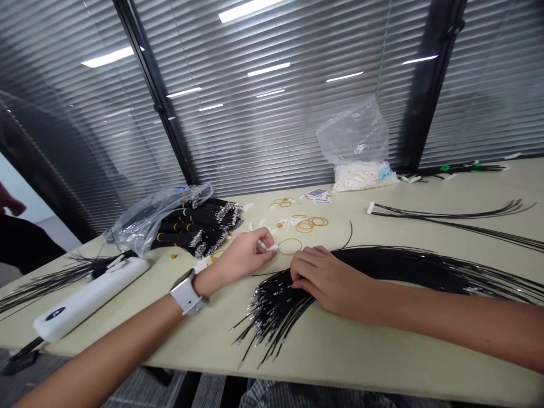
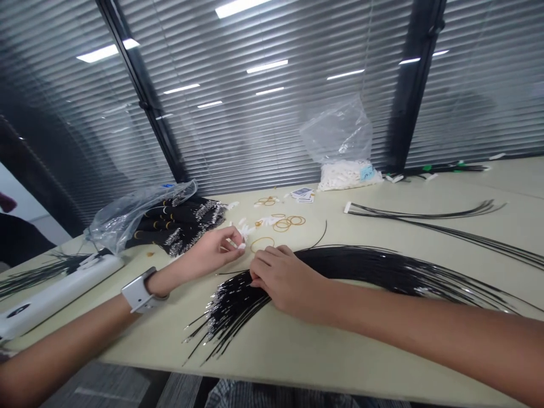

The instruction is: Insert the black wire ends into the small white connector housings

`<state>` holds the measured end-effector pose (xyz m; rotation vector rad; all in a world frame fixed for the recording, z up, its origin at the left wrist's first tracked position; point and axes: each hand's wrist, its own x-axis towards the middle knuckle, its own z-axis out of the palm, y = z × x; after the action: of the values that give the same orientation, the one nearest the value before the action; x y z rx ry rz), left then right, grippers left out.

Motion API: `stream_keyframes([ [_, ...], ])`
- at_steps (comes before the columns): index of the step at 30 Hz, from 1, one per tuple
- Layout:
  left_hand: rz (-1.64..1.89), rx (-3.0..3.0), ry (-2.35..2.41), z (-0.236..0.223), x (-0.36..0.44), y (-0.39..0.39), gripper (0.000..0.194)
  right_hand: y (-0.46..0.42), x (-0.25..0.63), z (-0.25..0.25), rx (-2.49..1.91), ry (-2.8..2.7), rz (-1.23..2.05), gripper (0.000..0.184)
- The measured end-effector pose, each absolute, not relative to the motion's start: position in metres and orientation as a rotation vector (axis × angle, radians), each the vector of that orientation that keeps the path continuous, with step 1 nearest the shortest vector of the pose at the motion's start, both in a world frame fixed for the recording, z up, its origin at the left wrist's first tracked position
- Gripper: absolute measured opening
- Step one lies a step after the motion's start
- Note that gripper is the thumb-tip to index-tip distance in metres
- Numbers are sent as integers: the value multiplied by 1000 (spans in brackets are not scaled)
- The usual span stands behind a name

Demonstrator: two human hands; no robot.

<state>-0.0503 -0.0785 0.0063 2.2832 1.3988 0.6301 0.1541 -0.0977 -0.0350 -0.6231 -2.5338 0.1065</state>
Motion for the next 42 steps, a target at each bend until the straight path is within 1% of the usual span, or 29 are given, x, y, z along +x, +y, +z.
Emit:
stream_keyframes([
  [3, 694, 2062, 1228, 3, -51, -83, 18, -96, 153, -36, -653, -2432, 138, 12],
  [6, 710, 1963, 1116, -1, -51, -86, 26, -95, 154, -34, -615, -2342, 193, 13],
  [13, 700, 1909, 1045, -9, -53, -86, 21, -100, 153, -32, -612, -2342, 223, 13],
  [20, 683, 1887, 1065, -4, -49, -90, 19, -98, 156, -33, -661, -2224, 277, 11],
  [25, 699, 1844, 964, -7, -53, -86, 24, -98, 156, -25, -816, -2136, 368, 14],
  [31, 698, 1674, 791, -10, -57, -81, 22, -97, 156, -25, -851, -2103, 351, 15],
  [42, 778, 1587, 846, -5, -55, -83, 27, -96, 159, -29, -848, -2078, 276, 13],
])
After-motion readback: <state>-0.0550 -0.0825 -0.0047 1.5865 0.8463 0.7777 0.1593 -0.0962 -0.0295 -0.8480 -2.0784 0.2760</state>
